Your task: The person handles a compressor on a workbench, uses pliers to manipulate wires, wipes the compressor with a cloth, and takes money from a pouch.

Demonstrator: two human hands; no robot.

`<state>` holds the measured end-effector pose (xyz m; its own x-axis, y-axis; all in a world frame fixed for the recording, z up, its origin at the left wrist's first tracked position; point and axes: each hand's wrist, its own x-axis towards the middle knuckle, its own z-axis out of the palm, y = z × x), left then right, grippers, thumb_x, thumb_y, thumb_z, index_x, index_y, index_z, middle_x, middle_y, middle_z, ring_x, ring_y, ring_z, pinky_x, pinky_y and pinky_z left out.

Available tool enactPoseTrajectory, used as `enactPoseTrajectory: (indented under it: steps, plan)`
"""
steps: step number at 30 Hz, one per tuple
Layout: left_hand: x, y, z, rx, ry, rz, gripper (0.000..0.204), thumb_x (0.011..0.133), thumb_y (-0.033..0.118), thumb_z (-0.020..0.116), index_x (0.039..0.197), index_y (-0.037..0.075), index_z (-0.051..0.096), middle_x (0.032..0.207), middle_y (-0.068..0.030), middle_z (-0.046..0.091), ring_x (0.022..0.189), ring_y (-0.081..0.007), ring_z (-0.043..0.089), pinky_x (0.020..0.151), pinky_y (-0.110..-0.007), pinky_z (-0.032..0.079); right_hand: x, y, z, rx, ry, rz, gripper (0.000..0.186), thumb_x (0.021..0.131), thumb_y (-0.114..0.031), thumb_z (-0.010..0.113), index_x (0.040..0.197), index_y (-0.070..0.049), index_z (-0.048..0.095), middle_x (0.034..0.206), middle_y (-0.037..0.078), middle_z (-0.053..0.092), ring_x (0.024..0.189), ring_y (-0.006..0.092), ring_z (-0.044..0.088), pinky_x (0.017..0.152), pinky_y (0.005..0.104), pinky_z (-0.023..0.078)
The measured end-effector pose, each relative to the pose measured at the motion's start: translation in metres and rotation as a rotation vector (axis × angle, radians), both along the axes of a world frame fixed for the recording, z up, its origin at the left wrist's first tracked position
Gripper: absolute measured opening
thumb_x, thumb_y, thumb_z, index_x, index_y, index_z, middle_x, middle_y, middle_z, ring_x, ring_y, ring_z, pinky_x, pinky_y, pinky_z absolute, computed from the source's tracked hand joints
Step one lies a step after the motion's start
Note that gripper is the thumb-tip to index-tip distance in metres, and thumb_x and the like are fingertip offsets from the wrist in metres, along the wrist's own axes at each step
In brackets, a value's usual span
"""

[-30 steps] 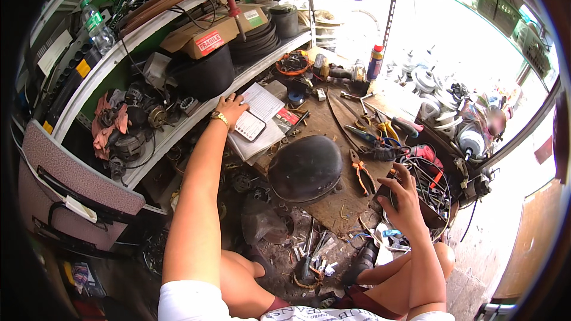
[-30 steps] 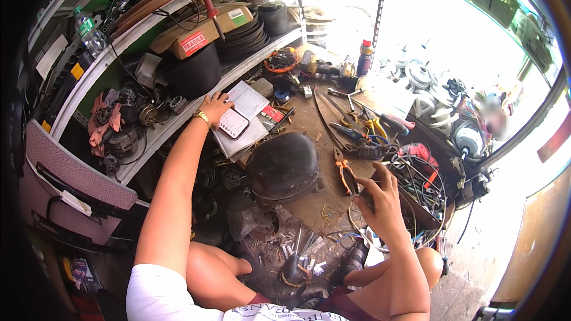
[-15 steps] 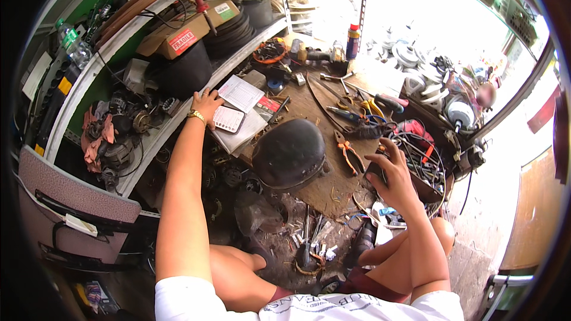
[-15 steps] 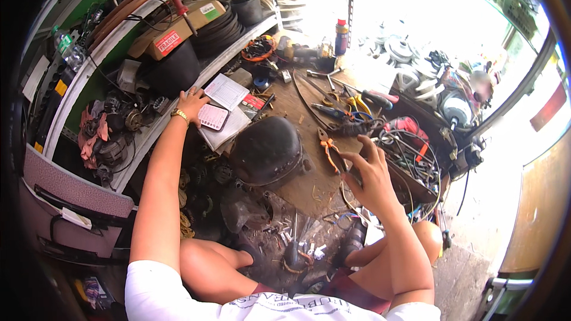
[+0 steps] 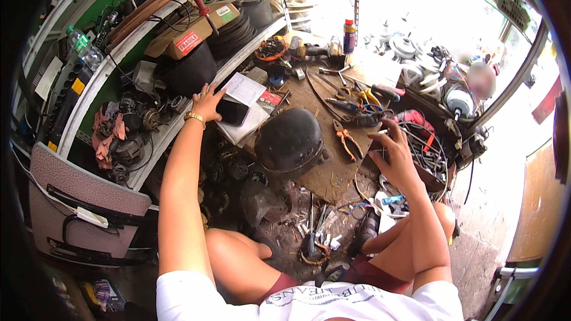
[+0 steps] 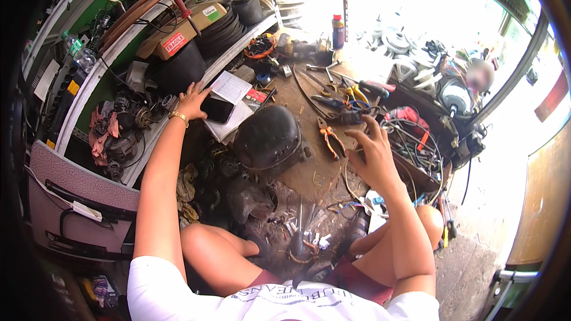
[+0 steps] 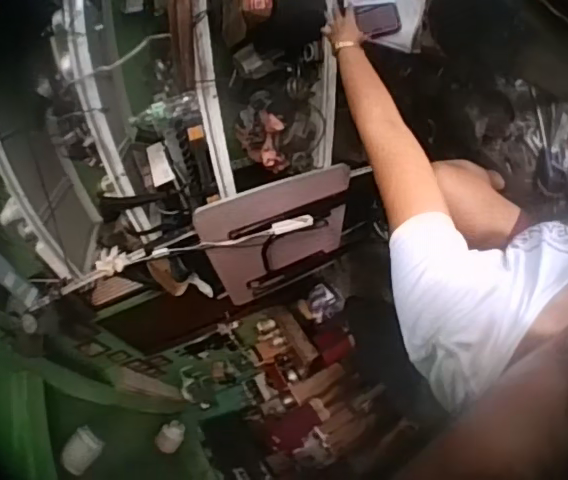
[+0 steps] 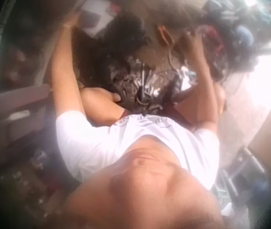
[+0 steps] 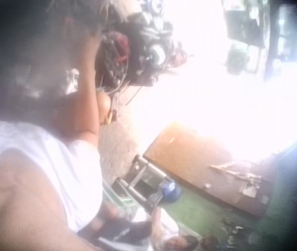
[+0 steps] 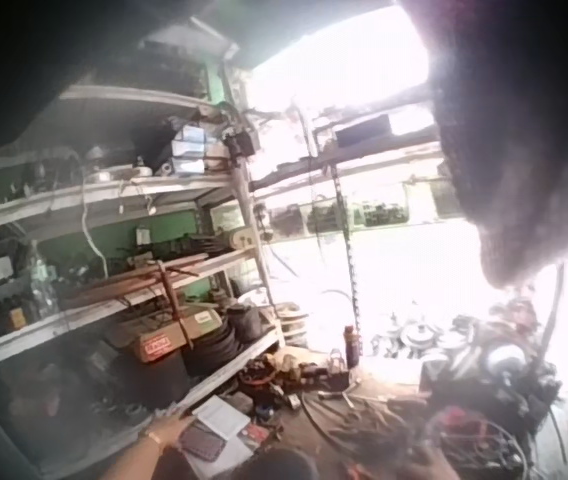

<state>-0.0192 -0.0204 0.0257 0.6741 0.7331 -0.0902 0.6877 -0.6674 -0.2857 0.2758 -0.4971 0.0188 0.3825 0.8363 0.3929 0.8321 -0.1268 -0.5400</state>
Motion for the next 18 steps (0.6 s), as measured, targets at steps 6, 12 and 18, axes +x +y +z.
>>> enactPoseTrajectory:
  steps: [6,12,18]
  plan:
    - [0.045,-0.085,-0.002,-0.368,-0.772,-0.245,0.078,0.086,0.053,0.071,0.142,0.004,0.049,0.148,-0.0273,0.037,0.139,-0.0409,0.038,0.116,-0.043,0.031,-0.009,0.007,0.007,0.012,0.030,-0.003,0.041,0.082,-0.013,0.074,0.122,-0.012,0.065,0.146,0.021,0.042,0.132,0.0418,0.043,0.110,0.0479,0.037]
    - [0.082,-0.183,0.002,-0.549,-0.758,-0.359,0.076,0.089,0.055,0.066,0.142,0.003,0.049,0.149,-0.0260,0.039,0.139,-0.0379,0.040,0.115,-0.043,0.032,-0.002,0.001,0.005,0.079,-0.013,-0.046,0.039,0.085,-0.020,0.073,0.123,-0.018,0.065,0.146,0.024,0.042,0.129,0.0445,0.045,0.109,0.0506,0.038]
    - [0.078,-0.183,-0.007,-0.610,-0.870,-0.337,0.074,0.088,0.054,0.068,0.140,0.003,0.052,0.135,-0.0209,0.058,0.130,-0.0322,0.053,0.109,-0.040,0.039,0.001,-0.008,0.007,0.078,-0.001,-0.062,0.041,0.083,-0.015,0.073,0.124,-0.014,0.064,0.145,0.020,0.042,0.129,0.0437,0.044,0.109,0.0488,0.038]
